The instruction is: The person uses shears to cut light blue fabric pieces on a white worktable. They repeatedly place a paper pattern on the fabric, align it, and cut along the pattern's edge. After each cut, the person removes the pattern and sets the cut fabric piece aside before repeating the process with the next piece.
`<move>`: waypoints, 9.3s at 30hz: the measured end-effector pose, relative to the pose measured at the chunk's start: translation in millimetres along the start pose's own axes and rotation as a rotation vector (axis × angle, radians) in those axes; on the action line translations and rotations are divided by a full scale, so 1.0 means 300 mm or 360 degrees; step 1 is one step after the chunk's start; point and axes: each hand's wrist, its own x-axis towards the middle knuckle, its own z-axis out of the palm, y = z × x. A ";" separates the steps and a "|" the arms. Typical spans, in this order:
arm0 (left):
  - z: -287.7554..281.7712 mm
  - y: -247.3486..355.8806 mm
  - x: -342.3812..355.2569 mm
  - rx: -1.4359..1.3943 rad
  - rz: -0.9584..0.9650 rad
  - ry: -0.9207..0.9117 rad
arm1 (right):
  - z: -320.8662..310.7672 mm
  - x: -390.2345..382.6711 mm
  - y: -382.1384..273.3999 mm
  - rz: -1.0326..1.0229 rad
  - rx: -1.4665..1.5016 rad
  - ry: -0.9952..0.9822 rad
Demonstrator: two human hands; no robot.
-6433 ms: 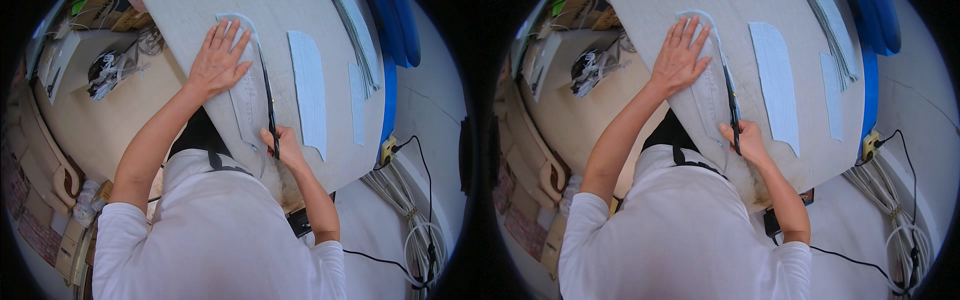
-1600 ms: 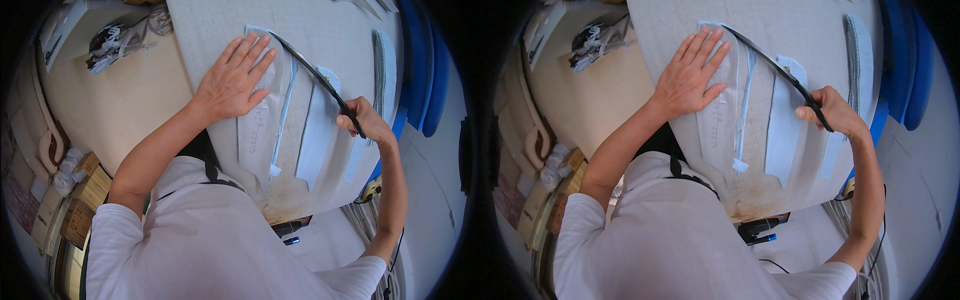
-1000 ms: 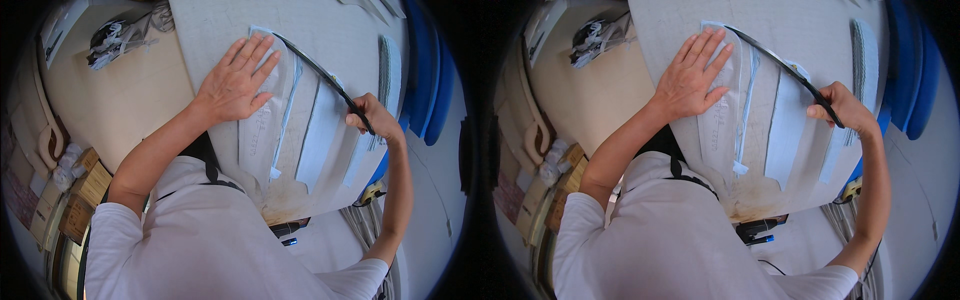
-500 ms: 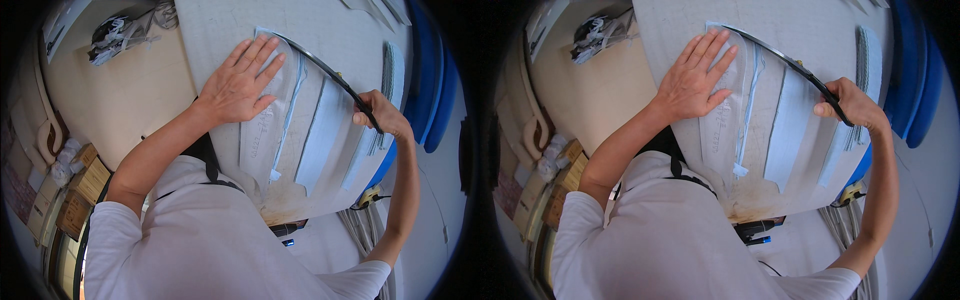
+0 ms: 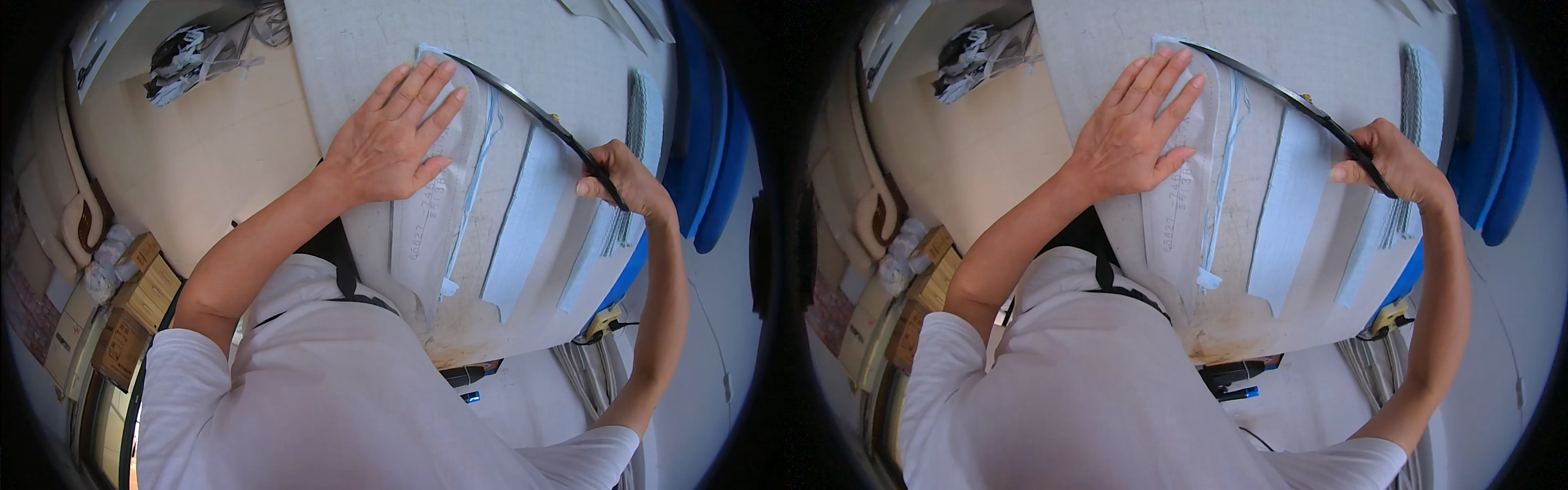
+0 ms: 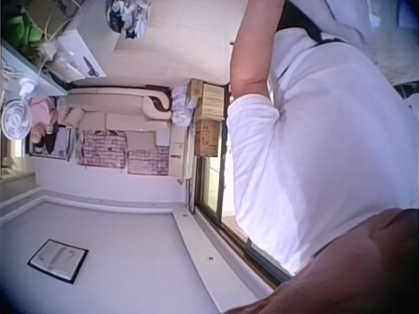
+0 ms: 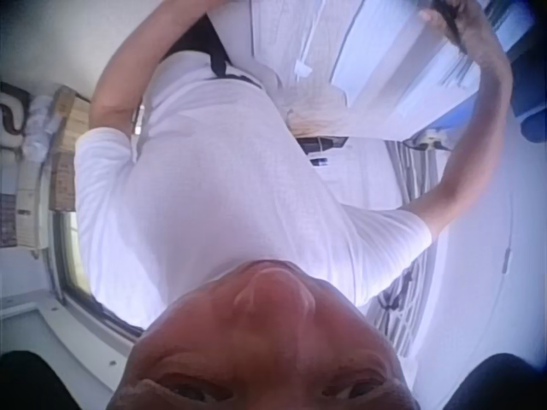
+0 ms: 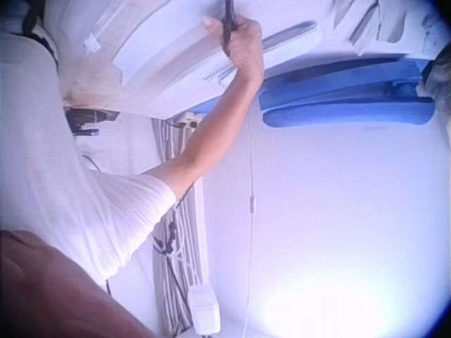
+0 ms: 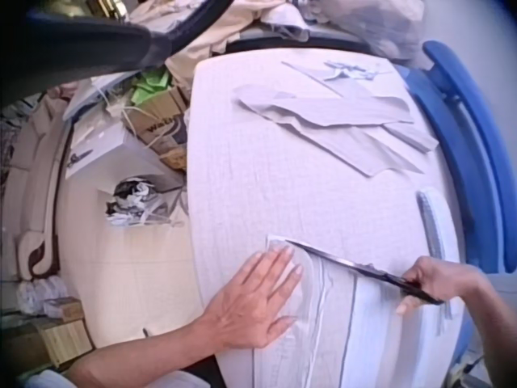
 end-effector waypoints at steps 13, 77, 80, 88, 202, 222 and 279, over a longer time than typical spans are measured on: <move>-0.002 0.002 -0.001 -0.0050 0.0002 0.0019 | -0.048 0.031 -0.029 -0.0009 -0.0109 -0.0021; -0.012 -0.027 0.000 -0.0114 0.0004 0.0081 | -0.149 0.122 -0.167 0.0043 -0.0656 0.0042; -0.014 -0.030 0.002 -0.0132 0.0012 0.0087 | -0.141 0.110 -0.136 -0.0059 -0.0525 0.0158; -0.030 -0.021 0.001 -0.0052 0.0026 0.0103 | 0.106 -0.122 -0.070 0.0053 0.0120 0.0466; -0.136 -0.148 0.342 -0.0207 0.0052 -0.0311 | 1.394 -0.375 -0.082 0.0938 0.2383 0.2711; -0.228 -0.111 0.325 -0.0556 -0.0007 -0.0520 | 0.987 -0.053 -0.460 0.0557 0.1007 0.2264; -0.026 -0.268 0.676 -0.0194 0.0956 0.0067 | 1.713 -0.084 -0.772 0.1250 0.1091 0.1337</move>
